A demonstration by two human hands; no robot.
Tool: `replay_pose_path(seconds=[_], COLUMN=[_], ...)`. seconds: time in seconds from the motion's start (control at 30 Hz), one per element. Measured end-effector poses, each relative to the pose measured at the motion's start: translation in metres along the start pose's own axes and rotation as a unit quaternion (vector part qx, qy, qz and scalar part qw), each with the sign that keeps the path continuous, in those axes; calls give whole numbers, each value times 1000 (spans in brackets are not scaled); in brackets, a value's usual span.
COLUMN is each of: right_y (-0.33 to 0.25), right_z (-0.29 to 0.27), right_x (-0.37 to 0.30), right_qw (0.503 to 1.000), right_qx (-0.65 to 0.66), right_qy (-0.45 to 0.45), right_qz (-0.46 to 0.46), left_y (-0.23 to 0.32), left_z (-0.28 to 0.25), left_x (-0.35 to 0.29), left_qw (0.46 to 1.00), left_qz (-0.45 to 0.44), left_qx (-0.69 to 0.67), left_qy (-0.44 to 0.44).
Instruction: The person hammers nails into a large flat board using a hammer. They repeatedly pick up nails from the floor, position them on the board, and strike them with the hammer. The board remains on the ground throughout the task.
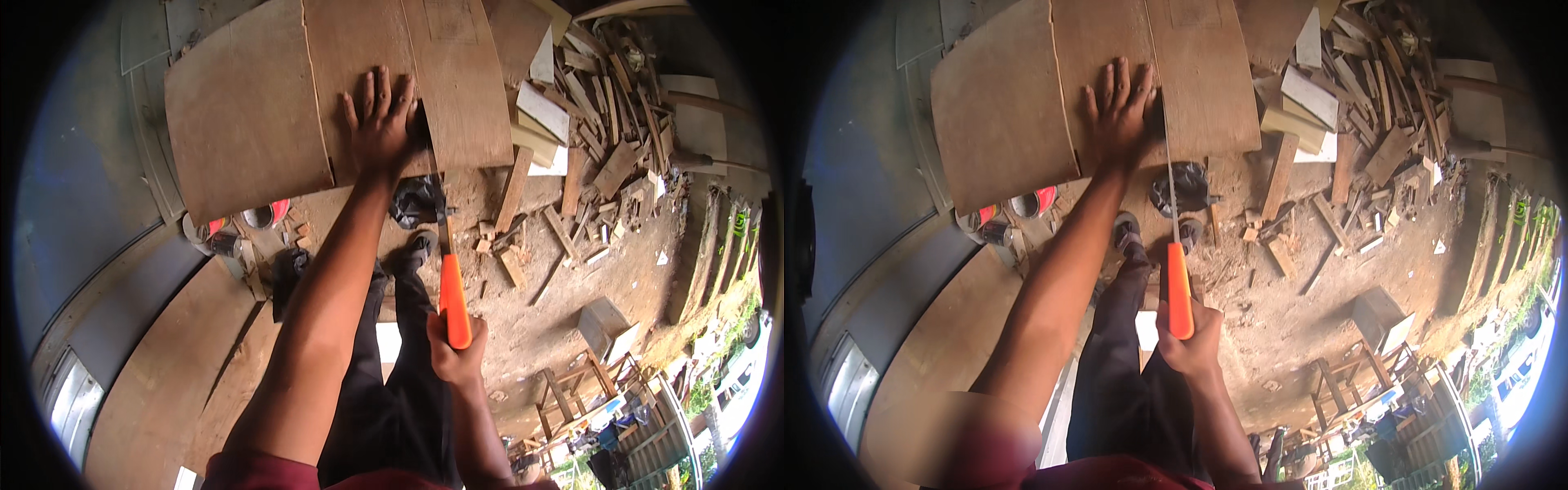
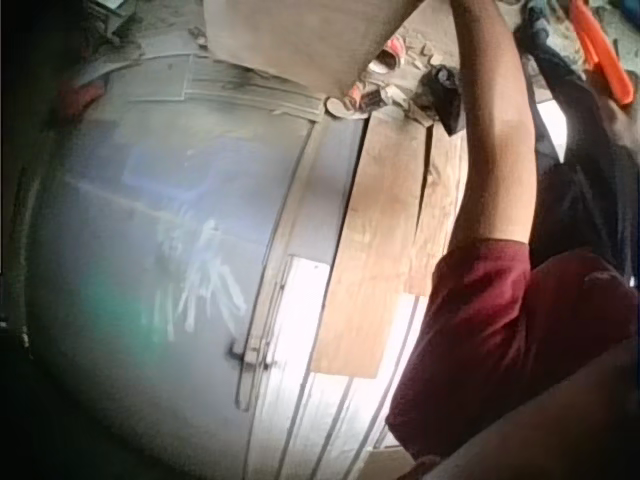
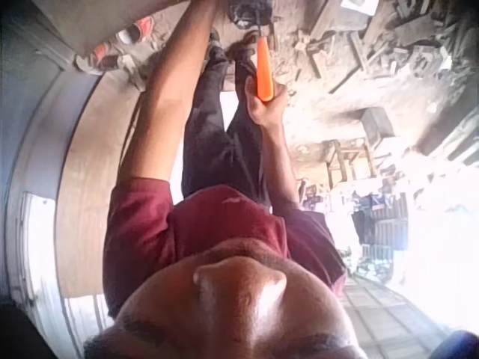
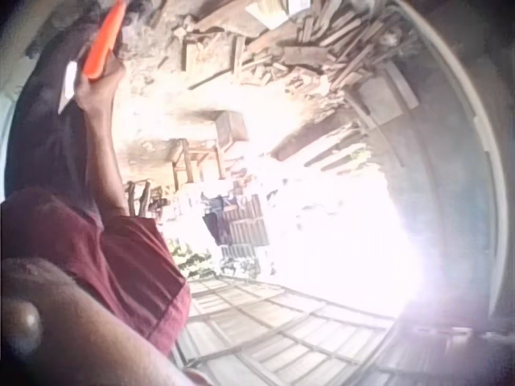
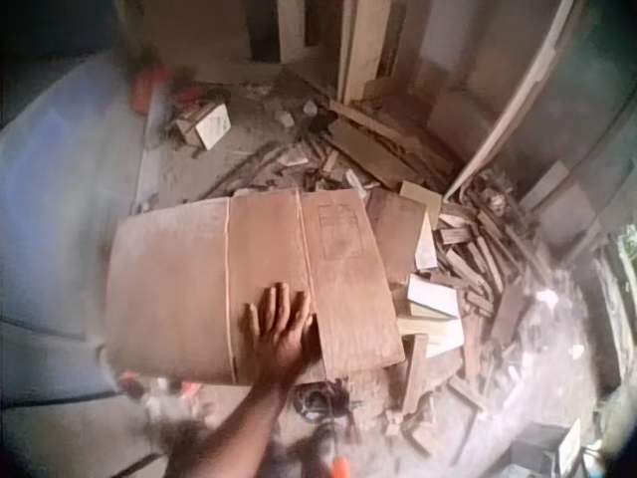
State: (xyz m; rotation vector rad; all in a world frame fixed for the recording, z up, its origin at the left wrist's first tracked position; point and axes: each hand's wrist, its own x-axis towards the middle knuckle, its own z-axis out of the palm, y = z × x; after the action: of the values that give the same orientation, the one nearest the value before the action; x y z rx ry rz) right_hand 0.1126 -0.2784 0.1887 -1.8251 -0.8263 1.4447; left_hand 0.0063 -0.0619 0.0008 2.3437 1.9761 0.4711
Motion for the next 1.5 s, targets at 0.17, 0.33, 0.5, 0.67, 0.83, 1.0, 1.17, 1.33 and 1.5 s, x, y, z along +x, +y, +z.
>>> replay_pose_path(seconds=[0.17, 0.33, 0.5, 0.67, 0.83, 1.0, 1.17, 1.33, 1.5], right_y=[10, 27, 34, 57, 146, 284, 296, 243, 214], right_z=[9, -17, 6, -6, -43, -56, -61, -5, 24], right_x=[67, -44, 47, 33, -47, 32, 141, 196, 210], right_qw=[998, 999, 999, 986, 976, 943, 920, 860, 833], right_qx=[28, -48, -16, -20, -122, -170, -261, -297, 482], right_qy=[44, -21, 11, 33, 155, 287, 286, 382, 23], right_qz=[46, -5, -37, -163, -89, 5, 55, -162, 272], left_y=[10, -5, -7, 4, 6, 0, 15, 8, 5], left_z=[0, 2, 7, -6, -6, -3, -11, -8, -6], left_x=[5, 9, 11, -3, 11, 10, 13, 15, 13], left_qw=[998, 998, 994, 997, 996, 998, 996, 997, 997], left_qz=[18, 7, 48, 44, 38, 33, 53, 38, 33], left_qx=[64, 44, 90, 59, 84, 61, 67, 65, 66], left_qy=[-13, 40, 48, 12, 10, 12, 0, -3, 12])
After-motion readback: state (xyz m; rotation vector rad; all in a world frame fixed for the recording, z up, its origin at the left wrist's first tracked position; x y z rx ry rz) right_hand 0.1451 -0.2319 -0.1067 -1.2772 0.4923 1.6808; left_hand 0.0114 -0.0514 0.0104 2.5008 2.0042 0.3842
